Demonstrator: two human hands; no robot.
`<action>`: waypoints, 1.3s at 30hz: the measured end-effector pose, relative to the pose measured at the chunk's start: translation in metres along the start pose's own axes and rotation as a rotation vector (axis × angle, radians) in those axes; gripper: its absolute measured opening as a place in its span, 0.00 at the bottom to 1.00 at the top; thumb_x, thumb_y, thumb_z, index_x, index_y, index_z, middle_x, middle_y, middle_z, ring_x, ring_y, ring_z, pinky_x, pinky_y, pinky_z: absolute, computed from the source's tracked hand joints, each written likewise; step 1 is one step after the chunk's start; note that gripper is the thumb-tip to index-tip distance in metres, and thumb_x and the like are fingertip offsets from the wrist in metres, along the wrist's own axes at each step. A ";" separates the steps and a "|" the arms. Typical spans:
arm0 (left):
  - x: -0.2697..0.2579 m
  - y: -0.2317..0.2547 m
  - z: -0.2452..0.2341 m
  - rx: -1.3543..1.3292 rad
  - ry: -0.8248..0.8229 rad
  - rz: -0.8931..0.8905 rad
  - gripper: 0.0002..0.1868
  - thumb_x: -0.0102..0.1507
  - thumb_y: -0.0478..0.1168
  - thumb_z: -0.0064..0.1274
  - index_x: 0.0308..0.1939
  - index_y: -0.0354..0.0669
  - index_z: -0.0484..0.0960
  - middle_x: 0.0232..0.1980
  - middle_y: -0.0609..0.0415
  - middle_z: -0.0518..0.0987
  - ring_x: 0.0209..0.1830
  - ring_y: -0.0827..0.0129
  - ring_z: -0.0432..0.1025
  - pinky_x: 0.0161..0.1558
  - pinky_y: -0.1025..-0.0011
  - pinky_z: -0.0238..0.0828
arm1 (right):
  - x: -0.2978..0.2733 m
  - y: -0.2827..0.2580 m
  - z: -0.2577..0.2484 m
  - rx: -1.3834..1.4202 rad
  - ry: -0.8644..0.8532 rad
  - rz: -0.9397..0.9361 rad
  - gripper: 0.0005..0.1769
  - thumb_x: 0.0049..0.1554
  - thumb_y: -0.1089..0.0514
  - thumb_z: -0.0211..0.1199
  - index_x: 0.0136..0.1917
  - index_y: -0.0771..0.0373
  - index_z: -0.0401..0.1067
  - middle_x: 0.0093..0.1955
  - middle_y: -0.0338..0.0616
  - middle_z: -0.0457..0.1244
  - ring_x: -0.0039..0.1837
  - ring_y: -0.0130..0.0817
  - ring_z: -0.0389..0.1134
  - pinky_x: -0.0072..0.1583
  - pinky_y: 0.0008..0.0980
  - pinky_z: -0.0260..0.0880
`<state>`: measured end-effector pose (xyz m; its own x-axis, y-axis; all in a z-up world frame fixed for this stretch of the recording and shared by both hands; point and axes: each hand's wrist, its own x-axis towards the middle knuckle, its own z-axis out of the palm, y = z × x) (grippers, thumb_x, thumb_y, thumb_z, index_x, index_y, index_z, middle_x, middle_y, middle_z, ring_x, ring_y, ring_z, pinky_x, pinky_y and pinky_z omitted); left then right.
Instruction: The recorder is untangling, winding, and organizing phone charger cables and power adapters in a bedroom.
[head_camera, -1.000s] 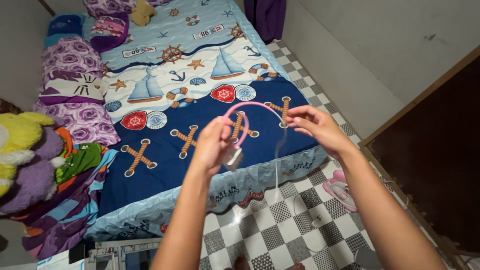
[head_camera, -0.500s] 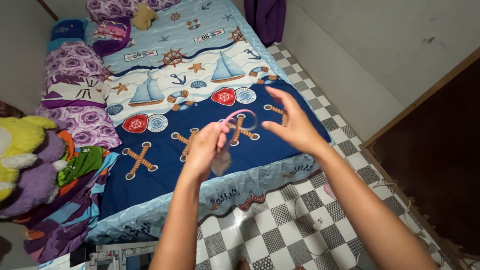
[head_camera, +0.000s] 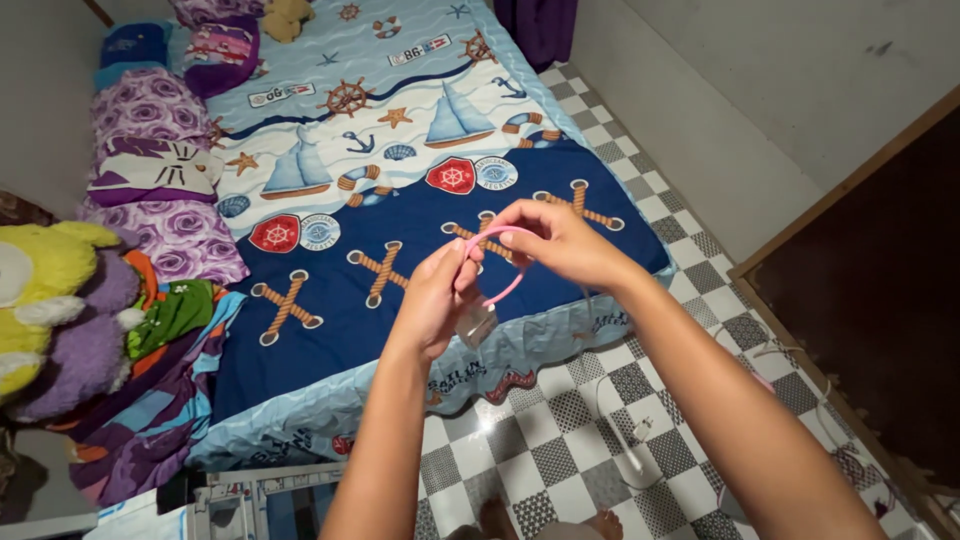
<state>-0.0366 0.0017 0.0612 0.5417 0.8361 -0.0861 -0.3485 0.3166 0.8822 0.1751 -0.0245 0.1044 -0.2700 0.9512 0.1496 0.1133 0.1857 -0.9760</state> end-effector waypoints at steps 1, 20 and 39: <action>0.000 -0.003 0.001 -0.002 -0.003 -0.004 0.17 0.74 0.49 0.38 0.43 0.40 0.75 0.24 0.65 0.65 0.22 0.80 0.57 0.27 0.78 0.56 | -0.003 0.000 -0.001 0.000 0.004 0.004 0.10 0.66 0.57 0.59 0.56 0.66 0.74 0.41 0.35 0.66 0.43 0.21 0.65 0.46 0.24 0.68; -0.004 -0.010 0.031 -0.208 -0.002 0.041 0.16 0.75 0.47 0.36 0.45 0.38 0.73 0.24 0.62 0.62 0.22 0.77 0.59 0.35 0.73 0.65 | -0.017 -0.014 -0.009 -0.082 0.102 0.011 0.16 0.66 0.56 0.55 0.63 0.62 0.77 0.46 0.34 0.66 0.44 0.20 0.65 0.48 0.22 0.69; 0.001 -0.030 0.047 -0.165 -0.026 -0.076 0.17 0.73 0.46 0.38 0.41 0.36 0.74 0.30 0.56 0.73 0.36 0.71 0.75 0.45 0.70 0.72 | -0.041 -0.016 -0.027 0.009 0.220 0.073 0.13 0.58 0.60 0.67 0.55 0.66 0.80 0.46 0.35 0.68 0.44 0.22 0.66 0.45 0.24 0.68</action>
